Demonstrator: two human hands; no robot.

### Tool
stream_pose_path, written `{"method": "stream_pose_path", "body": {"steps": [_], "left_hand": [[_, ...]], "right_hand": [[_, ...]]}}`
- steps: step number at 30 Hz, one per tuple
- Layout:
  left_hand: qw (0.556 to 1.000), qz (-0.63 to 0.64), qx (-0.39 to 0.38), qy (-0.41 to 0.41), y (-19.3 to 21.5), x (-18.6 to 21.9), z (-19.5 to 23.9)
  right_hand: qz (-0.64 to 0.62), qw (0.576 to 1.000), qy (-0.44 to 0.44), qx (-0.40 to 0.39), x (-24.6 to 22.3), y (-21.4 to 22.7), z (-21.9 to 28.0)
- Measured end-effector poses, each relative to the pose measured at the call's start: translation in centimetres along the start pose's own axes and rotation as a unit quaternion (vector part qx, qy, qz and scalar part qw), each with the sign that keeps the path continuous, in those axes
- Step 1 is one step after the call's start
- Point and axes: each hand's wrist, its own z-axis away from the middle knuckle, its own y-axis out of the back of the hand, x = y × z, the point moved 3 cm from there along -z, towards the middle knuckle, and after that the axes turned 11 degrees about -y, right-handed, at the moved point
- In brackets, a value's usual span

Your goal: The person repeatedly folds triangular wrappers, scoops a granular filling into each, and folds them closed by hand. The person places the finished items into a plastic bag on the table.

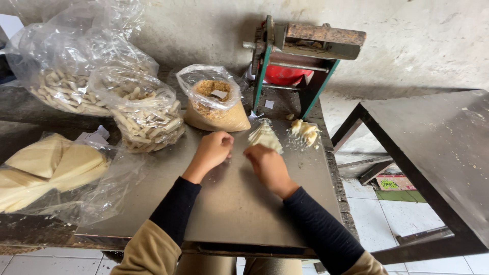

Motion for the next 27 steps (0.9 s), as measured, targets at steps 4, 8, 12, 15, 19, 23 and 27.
{"method": "stream_pose_path", "body": {"steps": [4,8,12,15,19,23,27], "left_hand": [[0.998,-0.031,-0.017,0.055,2.4,0.0,1.6],[0.981,-0.170,0.052,-0.082,3.1,1.0,2.0],[0.968,-0.180,0.122,-0.127,2.9,1.0,1.9],[0.958,-0.194,0.151,-0.150,3.1,1.2,2.0],[0.954,-0.201,0.140,-0.174,2.8,1.8,2.4],[0.970,-0.207,0.026,-0.126,0.3,2.2,3.6],[0.972,-0.213,-0.040,-0.088,-1.9,2.3,4.7]], "right_hand": [[0.013,0.993,-0.005,-0.118,-2.6,-1.0,1.6],[0.027,0.996,-0.043,-0.078,-2.2,-1.1,1.0],[0.118,0.991,-0.002,-0.063,-1.7,-2.6,0.2],[0.102,0.992,0.008,-0.067,-1.3,-3.7,0.5],[-0.010,0.996,-0.065,-0.058,1.5,-2.8,-0.9],[-0.057,0.989,-0.138,0.005,4.9,-0.2,-1.5],[0.042,0.993,-0.108,0.005,4.9,-0.5,-0.7]]}}
